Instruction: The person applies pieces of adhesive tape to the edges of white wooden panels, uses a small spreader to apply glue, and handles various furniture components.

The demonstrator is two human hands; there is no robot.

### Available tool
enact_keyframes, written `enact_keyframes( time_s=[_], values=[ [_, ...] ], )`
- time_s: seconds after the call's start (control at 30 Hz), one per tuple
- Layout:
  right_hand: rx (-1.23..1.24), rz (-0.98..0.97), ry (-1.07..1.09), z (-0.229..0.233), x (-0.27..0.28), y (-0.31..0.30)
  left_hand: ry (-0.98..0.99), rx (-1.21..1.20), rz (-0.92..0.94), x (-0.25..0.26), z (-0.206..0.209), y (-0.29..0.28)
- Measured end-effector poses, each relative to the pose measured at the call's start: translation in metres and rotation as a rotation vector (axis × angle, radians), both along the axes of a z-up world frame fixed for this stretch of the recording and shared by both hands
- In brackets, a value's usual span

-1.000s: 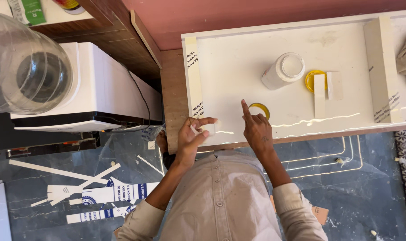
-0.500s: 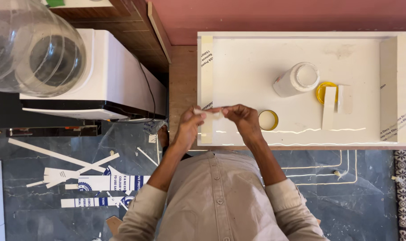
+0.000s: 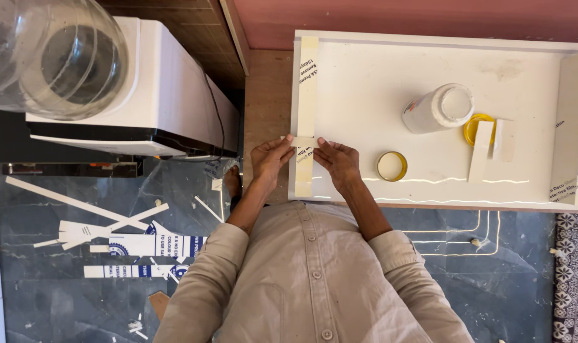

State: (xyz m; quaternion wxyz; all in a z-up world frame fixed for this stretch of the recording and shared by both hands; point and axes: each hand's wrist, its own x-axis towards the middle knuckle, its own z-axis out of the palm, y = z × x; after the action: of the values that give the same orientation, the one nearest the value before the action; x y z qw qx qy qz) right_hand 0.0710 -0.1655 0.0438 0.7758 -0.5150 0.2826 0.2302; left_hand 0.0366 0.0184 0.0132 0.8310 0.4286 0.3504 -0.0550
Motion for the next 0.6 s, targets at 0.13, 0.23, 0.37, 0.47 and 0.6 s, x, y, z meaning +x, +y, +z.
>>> enact_keyframes(
  time_s=[0.13, 0.23, 0.37, 0.47, 0.6],
  values=[
    [-0.005, -0.019, 0.031, -0.004, -0.004, 0.0, 0.004, -0.043, 0.009, -0.003, -0.004, -0.003],
    [-0.004, -0.017, 0.039, -0.007, -0.005, 0.0, 0.018, -0.053, 0.02, -0.003, -0.008, -0.004],
    [0.033, -0.024, 0.043, -0.011, -0.004, -0.001, 0.032, -0.042, 0.018, -0.001, -0.01, -0.007],
    [0.041, -0.023, 0.051, -0.012, -0.003, -0.002, 0.052, -0.022, 0.016, -0.002, -0.011, -0.006],
    [0.051, -0.027, 0.052, -0.02, -0.006, -0.004, 0.064, -0.01, 0.056, -0.002, -0.019, -0.01]
  ],
)
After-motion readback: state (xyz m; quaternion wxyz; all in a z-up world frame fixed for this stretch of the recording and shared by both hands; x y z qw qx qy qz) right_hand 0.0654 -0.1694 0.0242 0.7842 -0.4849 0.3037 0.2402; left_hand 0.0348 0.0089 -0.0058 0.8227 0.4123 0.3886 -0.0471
